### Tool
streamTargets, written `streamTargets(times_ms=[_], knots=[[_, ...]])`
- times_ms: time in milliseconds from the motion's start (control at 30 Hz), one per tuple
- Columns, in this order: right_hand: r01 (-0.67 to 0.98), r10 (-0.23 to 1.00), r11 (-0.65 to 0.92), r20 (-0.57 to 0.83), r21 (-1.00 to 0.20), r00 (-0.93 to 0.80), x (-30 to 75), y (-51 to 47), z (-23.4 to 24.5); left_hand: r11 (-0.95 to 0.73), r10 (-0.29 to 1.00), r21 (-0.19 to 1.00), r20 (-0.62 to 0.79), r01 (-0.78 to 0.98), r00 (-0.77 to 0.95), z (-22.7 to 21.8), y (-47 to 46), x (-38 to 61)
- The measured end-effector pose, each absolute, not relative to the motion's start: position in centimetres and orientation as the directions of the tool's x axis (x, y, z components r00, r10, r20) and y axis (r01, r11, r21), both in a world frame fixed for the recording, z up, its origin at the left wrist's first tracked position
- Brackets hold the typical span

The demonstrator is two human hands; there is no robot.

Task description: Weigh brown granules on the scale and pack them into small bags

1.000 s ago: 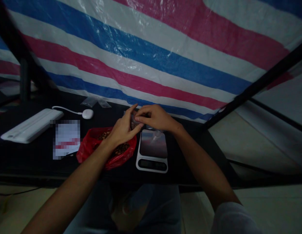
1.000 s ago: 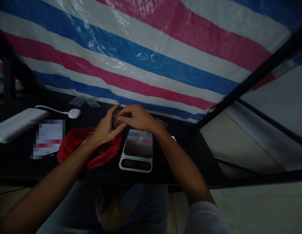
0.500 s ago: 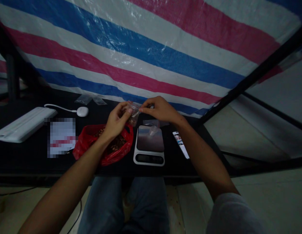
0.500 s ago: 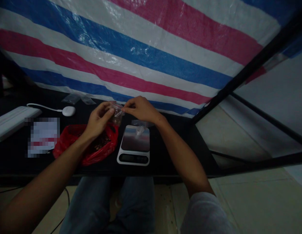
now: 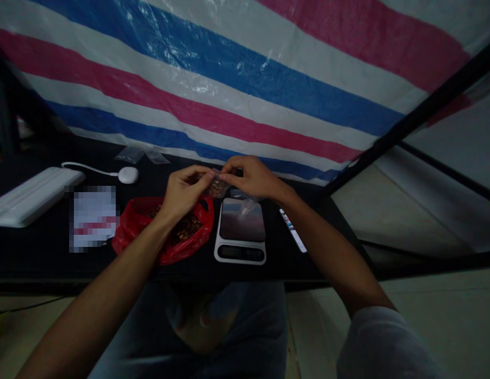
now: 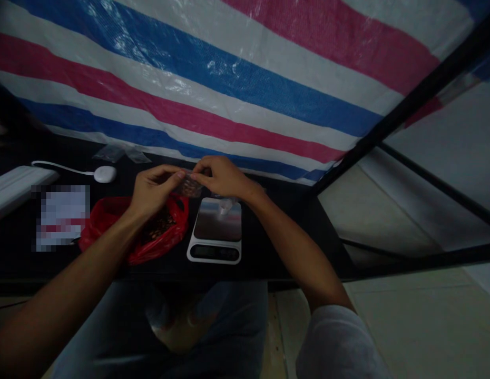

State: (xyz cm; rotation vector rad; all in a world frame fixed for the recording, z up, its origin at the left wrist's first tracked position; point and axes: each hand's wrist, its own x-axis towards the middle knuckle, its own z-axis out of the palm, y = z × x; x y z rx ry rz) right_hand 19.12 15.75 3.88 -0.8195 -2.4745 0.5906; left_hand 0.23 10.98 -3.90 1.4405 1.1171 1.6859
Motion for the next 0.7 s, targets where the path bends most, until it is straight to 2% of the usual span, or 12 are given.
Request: streamTargets(times_ms=[233,467,600,700], knots=[[0.439,0.625,0.748,0.307,-0.497,-0.718,18.1,16.2,3.7,-0.425,0.876,0.901,0.434,0.086,-0.209,-3.9,10.9,0.6],[0.517,0.669,0.711,0.232,-0.476,-0.706,20.7,16.0,4.7,-0.455,0.853,0.882,0.472,0.128,-0.222,-4.2,11.3,0.3],[0.522,0.666,0.701,0.187,-0.486,-0.722,23.5,15.2,5.0,-0.437,0.877,0.893,0.45,0.111,-0.166,-4.1,11.1,1.1],[0.513,0.676,0.692,0.207,-0.507,-0.707,24.4,14.7,4.8,-0.416,0.898,0.902,0.427,0.114,-0.105,-3.8,10.9,1.9]])
